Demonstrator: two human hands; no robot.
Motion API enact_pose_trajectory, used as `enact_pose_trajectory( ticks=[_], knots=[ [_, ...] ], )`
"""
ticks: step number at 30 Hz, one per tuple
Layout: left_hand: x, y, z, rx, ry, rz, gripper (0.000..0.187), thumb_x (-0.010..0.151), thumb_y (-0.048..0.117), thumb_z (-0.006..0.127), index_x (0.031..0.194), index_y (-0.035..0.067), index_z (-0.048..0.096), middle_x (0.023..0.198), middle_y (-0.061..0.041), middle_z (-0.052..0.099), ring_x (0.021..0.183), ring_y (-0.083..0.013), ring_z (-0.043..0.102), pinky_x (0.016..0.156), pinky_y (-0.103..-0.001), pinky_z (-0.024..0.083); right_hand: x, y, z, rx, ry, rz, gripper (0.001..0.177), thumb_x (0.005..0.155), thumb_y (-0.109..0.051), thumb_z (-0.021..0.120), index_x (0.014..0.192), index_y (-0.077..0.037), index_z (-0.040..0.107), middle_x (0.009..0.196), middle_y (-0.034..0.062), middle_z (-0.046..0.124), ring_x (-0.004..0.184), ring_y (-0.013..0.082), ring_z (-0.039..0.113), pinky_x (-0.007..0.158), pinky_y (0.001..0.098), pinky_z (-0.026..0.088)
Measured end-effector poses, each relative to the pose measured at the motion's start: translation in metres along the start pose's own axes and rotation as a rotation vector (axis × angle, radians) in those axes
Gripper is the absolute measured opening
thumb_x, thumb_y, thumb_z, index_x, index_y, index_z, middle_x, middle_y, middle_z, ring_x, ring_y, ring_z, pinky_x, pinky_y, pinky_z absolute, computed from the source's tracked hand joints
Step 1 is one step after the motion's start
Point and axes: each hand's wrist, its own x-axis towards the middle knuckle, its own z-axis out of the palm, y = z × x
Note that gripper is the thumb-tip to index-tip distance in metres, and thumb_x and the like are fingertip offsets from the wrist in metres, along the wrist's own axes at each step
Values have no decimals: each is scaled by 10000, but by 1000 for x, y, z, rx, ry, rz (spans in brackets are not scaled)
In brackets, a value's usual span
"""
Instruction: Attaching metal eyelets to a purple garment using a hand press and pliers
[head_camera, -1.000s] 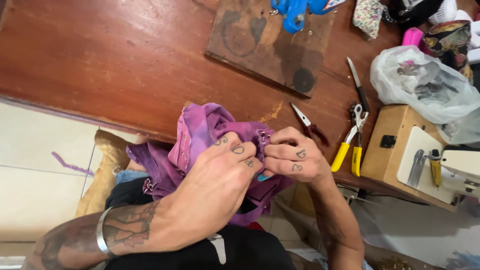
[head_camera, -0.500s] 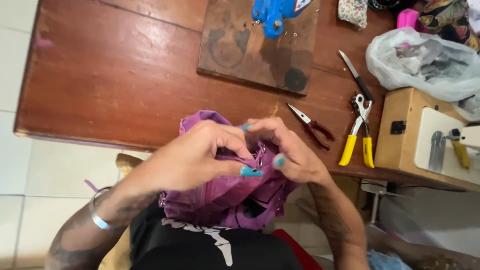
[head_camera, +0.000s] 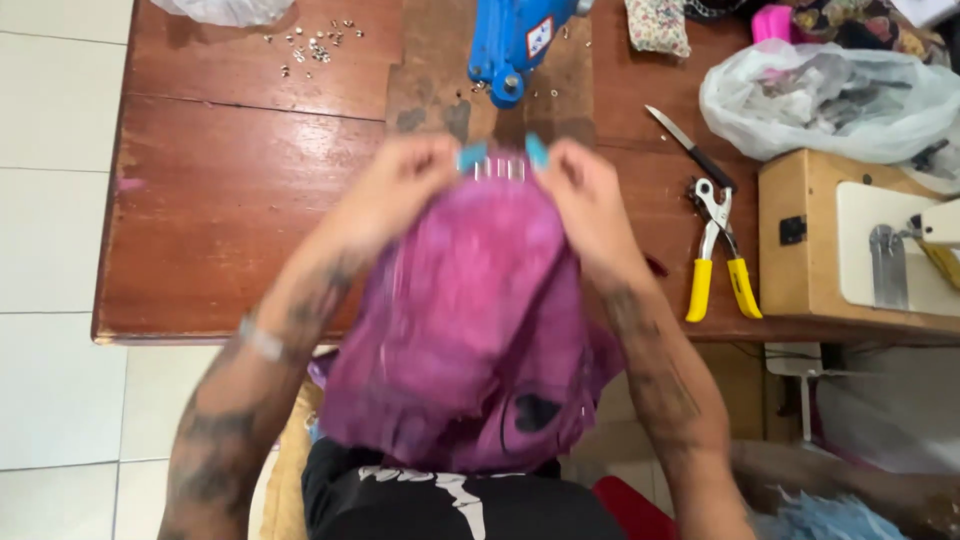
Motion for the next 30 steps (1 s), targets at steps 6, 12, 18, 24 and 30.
enact_pose_trajectory(
  ticks=[6, 12, 18, 24, 30],
  knots=[
    [106, -27, -11, -27, 127, -35, 126, 749, 145, 561, 628, 133, 595, 556, 56, 499, 470, -51, 455, 434, -171, 327, 84, 55, -13, 136, 232, 64, 112, 795, -117, 583, 689, -105, 553, 556, -57, 474, 465, 25, 435, 443, 134, 317],
    [135, -49, -14, -112, 110, -125, 107, 730, 138, 569, 628, 106, 580, 533, 37, 485, 421, -54, 462, 374, -159, 327, 97, 59, -11, 218, 281, 224, 109, 757, -130, 620, 687, -62, 570, 507, -24, 488, 378, 30, 454, 346, 122, 321],
    [127, -39, -16, -173, 86, -154, 108, 748, 135, 578, 651, 86, 586, 564, 17, 508, 455, -62, 478, 398, -157, 340, 97, 63, -10, 172, 245, 218, 120, 771, -162, 628, 708, -70, 583, 512, -22, 504, 394, 27, 464, 351, 114, 331],
    [118, -26, -16, -232, 64, -142, 120, 755, 151, 604, 664, 75, 584, 578, 26, 509, 482, -44, 491, 433, -132, 354, 90, 46, -7, 134, 257, 153, 134, 801, -156, 610, 710, -63, 578, 501, -38, 486, 419, 0, 439, 377, 87, 308],
    [124, -46, -21, -254, 56, -137, 121, 771, 147, 613, 688, 61, 592, 564, 10, 514, 450, -53, 506, 396, -135, 375, 91, 58, -7, 91, 213, 120, 141, 807, -177, 610, 716, -73, 580, 495, -40, 494, 423, 3, 426, 379, 98, 298]
  ],
)
